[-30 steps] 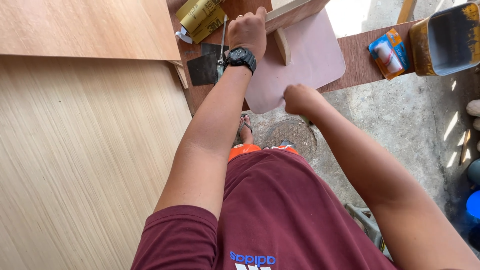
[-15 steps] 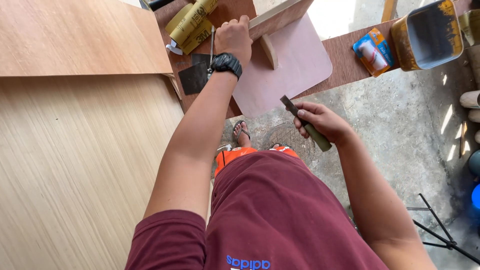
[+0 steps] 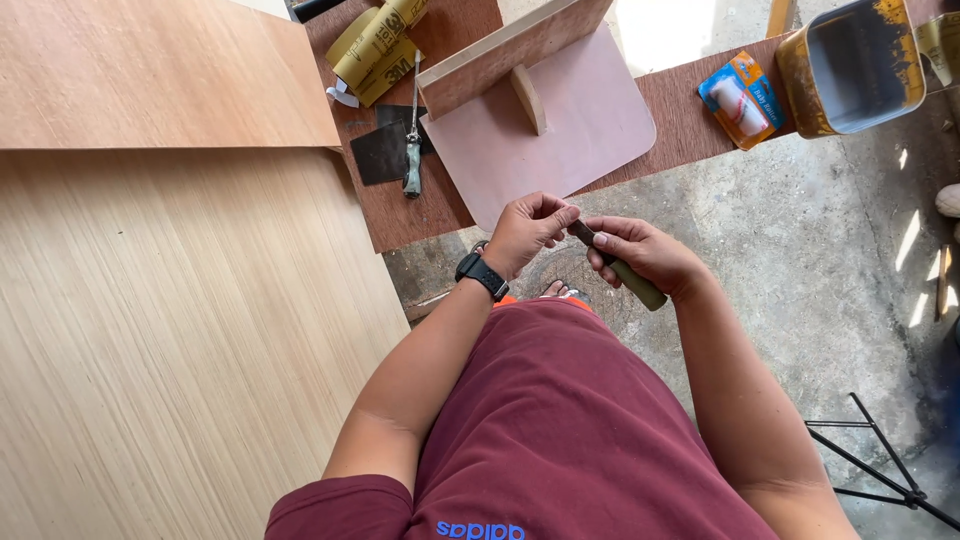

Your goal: Applying wood filler to the joints of a small wooden assembly and scraping off the excess to create a smooth finish.

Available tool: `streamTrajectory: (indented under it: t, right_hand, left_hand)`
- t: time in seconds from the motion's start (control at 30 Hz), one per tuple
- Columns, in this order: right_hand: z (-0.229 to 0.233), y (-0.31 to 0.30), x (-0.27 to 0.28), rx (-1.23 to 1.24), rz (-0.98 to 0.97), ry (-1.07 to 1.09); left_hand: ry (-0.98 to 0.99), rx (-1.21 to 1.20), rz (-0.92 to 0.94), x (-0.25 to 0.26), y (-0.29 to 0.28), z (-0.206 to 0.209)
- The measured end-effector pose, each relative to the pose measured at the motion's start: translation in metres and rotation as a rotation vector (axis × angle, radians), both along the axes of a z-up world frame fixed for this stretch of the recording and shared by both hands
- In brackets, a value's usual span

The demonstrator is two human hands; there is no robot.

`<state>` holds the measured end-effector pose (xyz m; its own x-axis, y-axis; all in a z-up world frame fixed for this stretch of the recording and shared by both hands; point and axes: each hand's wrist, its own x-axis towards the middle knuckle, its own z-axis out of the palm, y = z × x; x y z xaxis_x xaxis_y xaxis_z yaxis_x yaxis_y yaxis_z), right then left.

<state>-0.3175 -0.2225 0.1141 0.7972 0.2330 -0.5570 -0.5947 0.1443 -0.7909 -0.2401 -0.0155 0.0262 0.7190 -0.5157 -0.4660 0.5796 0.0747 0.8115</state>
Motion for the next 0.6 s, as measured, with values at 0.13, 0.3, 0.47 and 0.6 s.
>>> streamTrajectory:
  t: [0.13,0.3,0.47,0.6]
  right_hand:
    - [0.003,-0.004,-0.006,-0.028,-0.016,0.018]
    - [-0.017,-0.012,-0.017,-0.141,-0.022,0.056]
    - [-0.035,-0.025,-0.024,-0.249,-0.141,0.069]
    - [-0.037,-0.027,-0.027,-0.289,-0.165,0.046]
  left_hand:
    - [0.208,-0.11,0.081,-0.006,-0.002,-0.012]
    - [0.214,0.015,0.023,-0.019,-0.004,-0.021]
    - [-0.416,0.587,-0.454,-0.019,0.008,-0.024]
    - [-1.023,0.756,-0.516,-0.006,0.015,-0.065]
